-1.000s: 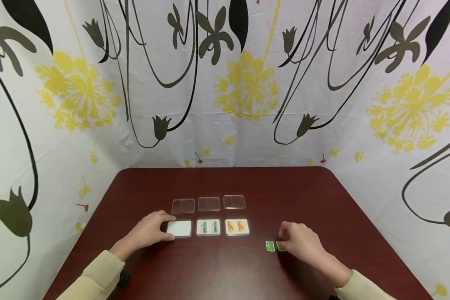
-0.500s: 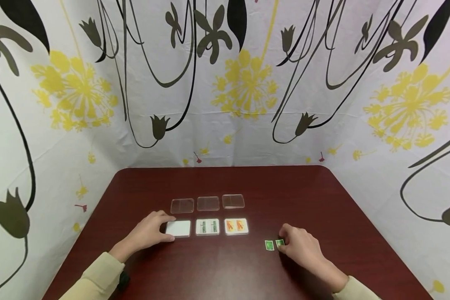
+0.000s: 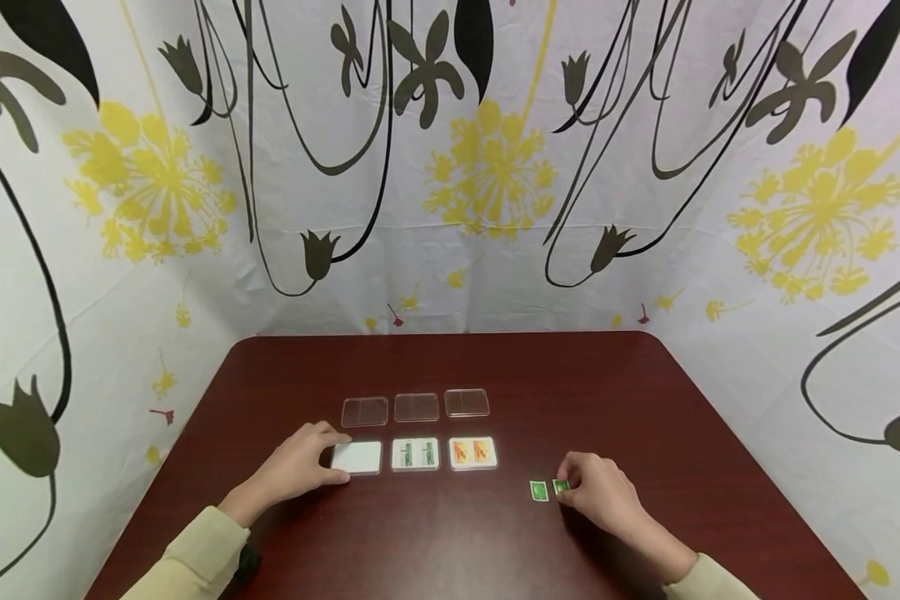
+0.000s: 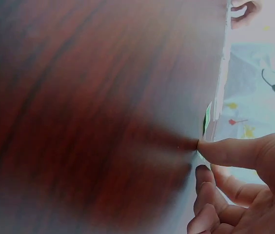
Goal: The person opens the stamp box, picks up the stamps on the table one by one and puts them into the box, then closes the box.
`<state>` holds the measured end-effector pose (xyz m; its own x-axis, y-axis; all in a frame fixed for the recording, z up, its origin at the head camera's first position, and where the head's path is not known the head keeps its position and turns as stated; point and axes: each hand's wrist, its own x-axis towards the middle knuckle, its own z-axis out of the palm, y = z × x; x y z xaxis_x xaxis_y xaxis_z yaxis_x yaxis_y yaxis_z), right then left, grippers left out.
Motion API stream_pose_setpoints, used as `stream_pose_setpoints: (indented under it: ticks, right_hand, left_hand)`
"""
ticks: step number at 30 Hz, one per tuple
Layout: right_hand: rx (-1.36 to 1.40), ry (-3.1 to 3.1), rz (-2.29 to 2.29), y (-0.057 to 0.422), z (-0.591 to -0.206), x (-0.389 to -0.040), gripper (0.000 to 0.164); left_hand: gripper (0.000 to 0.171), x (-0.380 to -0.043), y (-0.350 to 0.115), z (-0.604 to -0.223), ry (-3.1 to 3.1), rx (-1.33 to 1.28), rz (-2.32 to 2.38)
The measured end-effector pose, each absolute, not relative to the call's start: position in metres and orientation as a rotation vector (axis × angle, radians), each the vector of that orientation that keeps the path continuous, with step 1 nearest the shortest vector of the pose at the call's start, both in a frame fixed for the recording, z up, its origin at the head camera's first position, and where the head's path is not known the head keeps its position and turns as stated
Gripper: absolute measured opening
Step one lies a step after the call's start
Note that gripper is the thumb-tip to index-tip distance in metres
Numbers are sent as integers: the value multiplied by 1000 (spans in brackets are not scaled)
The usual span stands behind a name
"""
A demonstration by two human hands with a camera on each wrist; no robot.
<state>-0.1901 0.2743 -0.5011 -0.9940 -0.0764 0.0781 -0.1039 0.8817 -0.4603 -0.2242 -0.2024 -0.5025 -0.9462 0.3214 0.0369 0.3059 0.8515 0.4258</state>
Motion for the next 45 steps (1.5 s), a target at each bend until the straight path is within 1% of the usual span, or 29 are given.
stream_pose_setpoints:
  ticks: [11,21,34,40,45]
  right_hand:
    - [151,-2963,897,277,-501,-190,27]
    - [129,-2917,1079,283,-498,-192,21]
    - [148,-2864,1150,282,-485,-192,24]
    - [165,-2841,1186,274,-480,-194,24]
    - [209,-2808,1212,264,-476,-199,27]
  left_hand:
    - [59,-224,-204,-502,3003,517,677]
    - [63,-224,-205,-502,2992,491,680]
    - [63,-227,-208,-505,3024,492,673]
    - [64,-227,-208,-506,3028,484,653]
    - [63,-227,-208,-506,3030,475,650]
